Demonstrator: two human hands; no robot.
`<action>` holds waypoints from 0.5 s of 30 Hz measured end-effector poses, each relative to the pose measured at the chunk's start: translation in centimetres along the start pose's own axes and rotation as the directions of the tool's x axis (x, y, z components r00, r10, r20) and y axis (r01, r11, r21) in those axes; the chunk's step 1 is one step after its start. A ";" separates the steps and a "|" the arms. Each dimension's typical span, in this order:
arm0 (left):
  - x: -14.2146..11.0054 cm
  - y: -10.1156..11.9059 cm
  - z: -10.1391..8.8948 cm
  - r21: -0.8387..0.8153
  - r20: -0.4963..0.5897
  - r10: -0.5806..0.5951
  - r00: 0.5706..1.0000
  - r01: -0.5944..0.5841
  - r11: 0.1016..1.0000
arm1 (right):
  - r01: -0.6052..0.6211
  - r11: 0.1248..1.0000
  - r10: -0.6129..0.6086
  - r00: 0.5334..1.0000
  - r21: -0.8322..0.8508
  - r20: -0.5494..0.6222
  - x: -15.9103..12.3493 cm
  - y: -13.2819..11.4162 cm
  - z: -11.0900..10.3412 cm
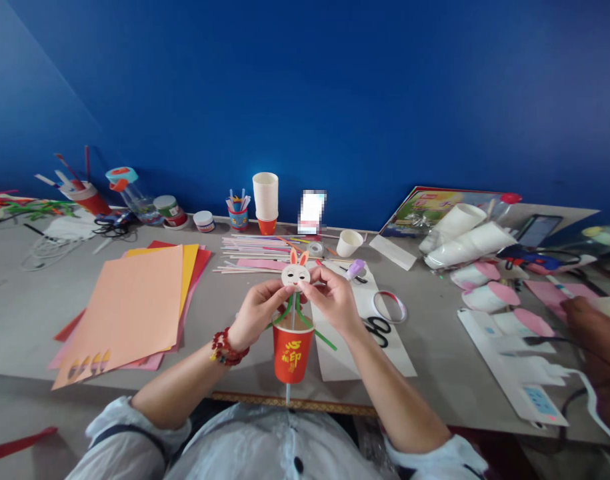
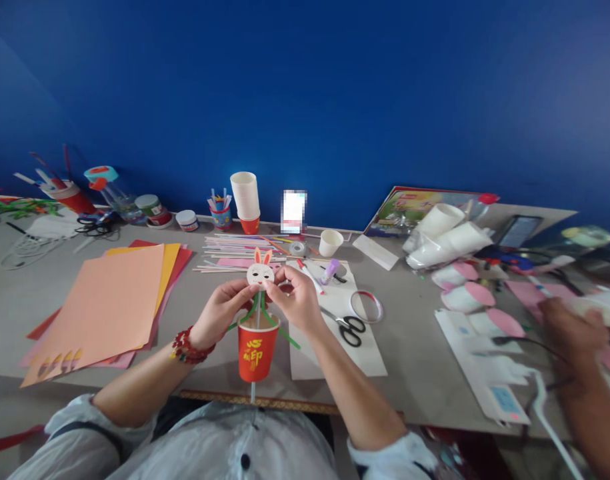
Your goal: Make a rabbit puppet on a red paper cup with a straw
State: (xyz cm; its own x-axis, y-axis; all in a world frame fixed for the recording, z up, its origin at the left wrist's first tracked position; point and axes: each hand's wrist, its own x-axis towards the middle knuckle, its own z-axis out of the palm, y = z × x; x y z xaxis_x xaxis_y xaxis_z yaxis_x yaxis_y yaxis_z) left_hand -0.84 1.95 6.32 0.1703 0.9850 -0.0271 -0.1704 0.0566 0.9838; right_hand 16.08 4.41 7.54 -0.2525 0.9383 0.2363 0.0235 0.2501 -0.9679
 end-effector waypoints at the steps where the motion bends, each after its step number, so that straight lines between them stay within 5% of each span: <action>1: 0.0 0.0 0.0 0.003 -0.004 0.006 1.000 -0.006 1.000 | -0.003 1.000 0.003 1.000 0.004 -0.001 0.0 0.0 0.0; 15: 0.1 -0.7 -0.4 0.019 -0.059 0.058 0.997 -0.057 0.998 | -0.070 0.996 0.070 0.998 0.062 0.011 -0.1 0.4 0.6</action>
State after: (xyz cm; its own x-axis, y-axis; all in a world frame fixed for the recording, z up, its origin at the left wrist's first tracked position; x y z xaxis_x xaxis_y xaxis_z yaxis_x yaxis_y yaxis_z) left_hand -1.06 2.08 5.57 0.1028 0.9945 0.0195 -0.1618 -0.0027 0.9868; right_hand 15.52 4.29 7.08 -0.2611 0.9507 0.1672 -0.0191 0.1681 -0.9856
